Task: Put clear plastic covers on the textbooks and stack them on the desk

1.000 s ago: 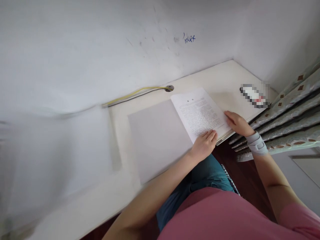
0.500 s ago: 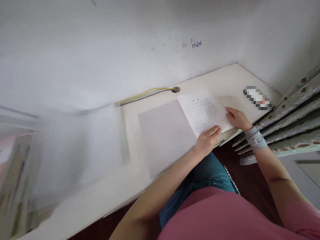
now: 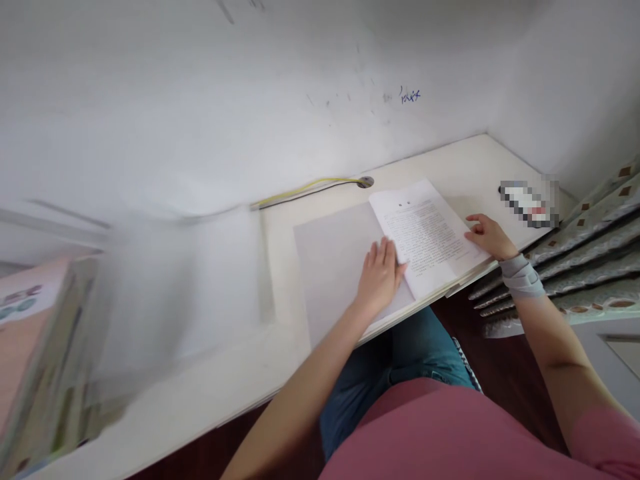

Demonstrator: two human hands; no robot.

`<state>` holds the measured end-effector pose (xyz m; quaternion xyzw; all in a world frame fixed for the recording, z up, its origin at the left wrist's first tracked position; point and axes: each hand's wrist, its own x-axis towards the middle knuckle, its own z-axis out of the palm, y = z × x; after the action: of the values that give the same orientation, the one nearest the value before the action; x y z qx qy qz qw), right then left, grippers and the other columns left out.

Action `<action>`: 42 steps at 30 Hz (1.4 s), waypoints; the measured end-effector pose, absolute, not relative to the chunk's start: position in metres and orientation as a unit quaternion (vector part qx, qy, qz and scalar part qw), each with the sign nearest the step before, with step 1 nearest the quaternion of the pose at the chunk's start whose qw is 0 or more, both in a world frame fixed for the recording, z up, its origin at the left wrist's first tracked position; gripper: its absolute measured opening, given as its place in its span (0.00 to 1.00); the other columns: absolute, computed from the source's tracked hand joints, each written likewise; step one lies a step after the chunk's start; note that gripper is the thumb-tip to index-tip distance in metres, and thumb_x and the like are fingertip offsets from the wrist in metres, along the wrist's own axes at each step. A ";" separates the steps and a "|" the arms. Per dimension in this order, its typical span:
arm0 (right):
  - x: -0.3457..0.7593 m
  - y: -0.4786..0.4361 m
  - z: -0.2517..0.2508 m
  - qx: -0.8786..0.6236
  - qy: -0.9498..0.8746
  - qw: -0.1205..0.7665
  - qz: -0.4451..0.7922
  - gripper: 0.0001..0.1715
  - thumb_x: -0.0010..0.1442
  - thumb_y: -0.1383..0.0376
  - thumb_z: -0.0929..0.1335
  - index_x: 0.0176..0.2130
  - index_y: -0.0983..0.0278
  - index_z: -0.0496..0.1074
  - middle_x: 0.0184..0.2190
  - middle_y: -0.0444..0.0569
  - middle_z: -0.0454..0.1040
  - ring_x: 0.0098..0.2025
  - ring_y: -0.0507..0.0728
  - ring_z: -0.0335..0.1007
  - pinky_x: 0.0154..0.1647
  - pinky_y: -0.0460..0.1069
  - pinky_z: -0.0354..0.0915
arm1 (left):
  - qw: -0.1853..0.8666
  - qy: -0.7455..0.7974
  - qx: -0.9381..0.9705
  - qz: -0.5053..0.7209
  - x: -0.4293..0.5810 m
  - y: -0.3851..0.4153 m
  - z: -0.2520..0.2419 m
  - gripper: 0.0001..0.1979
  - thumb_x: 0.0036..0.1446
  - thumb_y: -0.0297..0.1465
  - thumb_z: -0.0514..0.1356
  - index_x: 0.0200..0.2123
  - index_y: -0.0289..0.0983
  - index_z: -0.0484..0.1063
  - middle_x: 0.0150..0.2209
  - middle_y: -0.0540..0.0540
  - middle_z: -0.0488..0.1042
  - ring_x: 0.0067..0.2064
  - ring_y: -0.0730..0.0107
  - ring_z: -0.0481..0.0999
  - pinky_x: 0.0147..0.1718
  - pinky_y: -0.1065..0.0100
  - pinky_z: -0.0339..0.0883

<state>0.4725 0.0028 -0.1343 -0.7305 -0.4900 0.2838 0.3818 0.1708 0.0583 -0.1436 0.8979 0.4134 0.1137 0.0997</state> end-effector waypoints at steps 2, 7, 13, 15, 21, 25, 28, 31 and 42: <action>0.476 0.003 -0.133 -0.748 -0.505 0.345 0.258 0.26 0.52 0.60 0.67 0.50 0.65 0.67 0.22 0.41 0.69 0.25 0.52 0.65 0.28 0.48 0.62 | 0.088 0.415 0.904 0.047 0.176 0.057 -0.142 0.35 0.65 0.47 0.40 0.66 0.29 0.49 0.68 0.33 0.48 0.68 0.46 0.47 0.63 0.44 0.46; 0.475 0.000 -0.132 -0.801 -0.555 0.208 0.083 0.21 0.59 0.63 0.62 0.49 0.68 0.71 0.39 0.56 0.76 0.41 0.60 0.71 0.46 0.55 0.66 | 0.072 0.419 0.905 -0.019 0.190 0.050 -0.133 0.34 0.65 0.47 0.41 0.66 0.30 0.51 0.69 0.36 0.46 0.68 0.44 0.46 0.62 0.43 0.44; 0.450 -0.013 -0.129 -0.770 -0.632 0.071 -0.046 0.24 0.63 0.59 0.61 0.53 0.69 0.68 0.56 0.63 0.67 0.56 0.71 0.64 0.49 0.65 0.65 | 0.162 0.389 0.907 0.028 0.180 0.057 -0.133 0.34 0.64 0.49 0.44 0.67 0.37 0.48 0.70 0.38 0.42 0.69 0.46 0.41 0.63 0.41 0.38; 0.436 -0.014 -0.120 -0.766 -0.630 0.094 -0.090 0.26 0.63 0.60 0.61 0.56 0.71 0.65 0.58 0.66 0.65 0.57 0.71 0.63 0.50 0.65 0.64 | 0.218 0.394 0.890 0.074 0.165 0.065 -0.131 0.36 0.63 0.48 0.46 0.68 0.37 0.45 0.70 0.36 0.40 0.70 0.46 0.38 0.63 0.42 0.39; 0.346 -0.001 -0.099 -0.591 -0.776 0.189 -0.113 0.23 0.66 0.61 0.59 0.57 0.68 0.64 0.56 0.60 0.69 0.59 0.62 0.63 0.59 0.59 0.60 | 0.342 0.549 0.686 0.333 0.082 0.087 -0.127 0.35 0.59 0.41 0.58 0.65 0.35 0.52 0.69 0.34 0.43 0.70 0.50 0.38 0.65 0.51 0.37; 0.288 0.003 -0.111 -0.539 -0.833 0.102 -0.073 0.18 0.64 0.64 0.62 0.50 0.70 0.70 0.52 0.60 0.73 0.54 0.62 0.68 0.55 0.56 0.64 | 0.519 0.580 0.445 0.443 0.042 0.088 -0.124 0.24 0.55 0.34 0.62 0.55 0.39 0.65 0.63 0.38 0.61 0.65 0.55 0.57 0.63 0.57 0.51; 0.273 0.002 -0.123 -0.558 -0.824 0.063 -0.073 0.18 0.61 0.65 0.65 0.48 0.73 0.71 0.50 0.63 0.73 0.52 0.63 0.69 0.50 0.55 0.67 | 0.612 0.543 0.302 0.490 0.032 0.088 -0.117 0.15 0.51 0.27 0.64 0.44 0.37 0.69 0.48 0.39 0.74 0.55 0.63 0.71 0.56 0.62 0.62; 0.274 0.000 -0.128 -0.568 -0.817 0.064 -0.077 0.21 0.61 0.64 0.66 0.51 0.75 0.70 0.52 0.65 0.71 0.54 0.64 0.68 0.52 0.55 0.66 | 0.657 0.527 0.230 0.488 0.028 0.091 -0.108 0.09 0.48 0.24 0.64 0.34 0.35 0.69 0.36 0.43 0.76 0.42 0.70 0.77 0.45 0.69 0.69; 0.276 0.008 -0.088 -0.510 -0.751 0.311 0.280 0.38 0.64 0.45 0.58 0.65 0.62 0.53 0.57 0.56 0.69 0.56 0.63 0.68 0.56 0.59 0.66 | 0.508 0.496 0.582 0.397 0.089 0.084 -0.053 0.14 0.53 0.37 0.55 0.18 0.38 0.62 0.17 0.54 0.61 0.21 0.75 0.62 0.23 0.71 0.59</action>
<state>0.2758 0.0079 -0.0878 -0.5102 -0.7513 0.2802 0.3109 0.0889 0.0842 -0.0525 0.5821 0.4958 0.3971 0.5075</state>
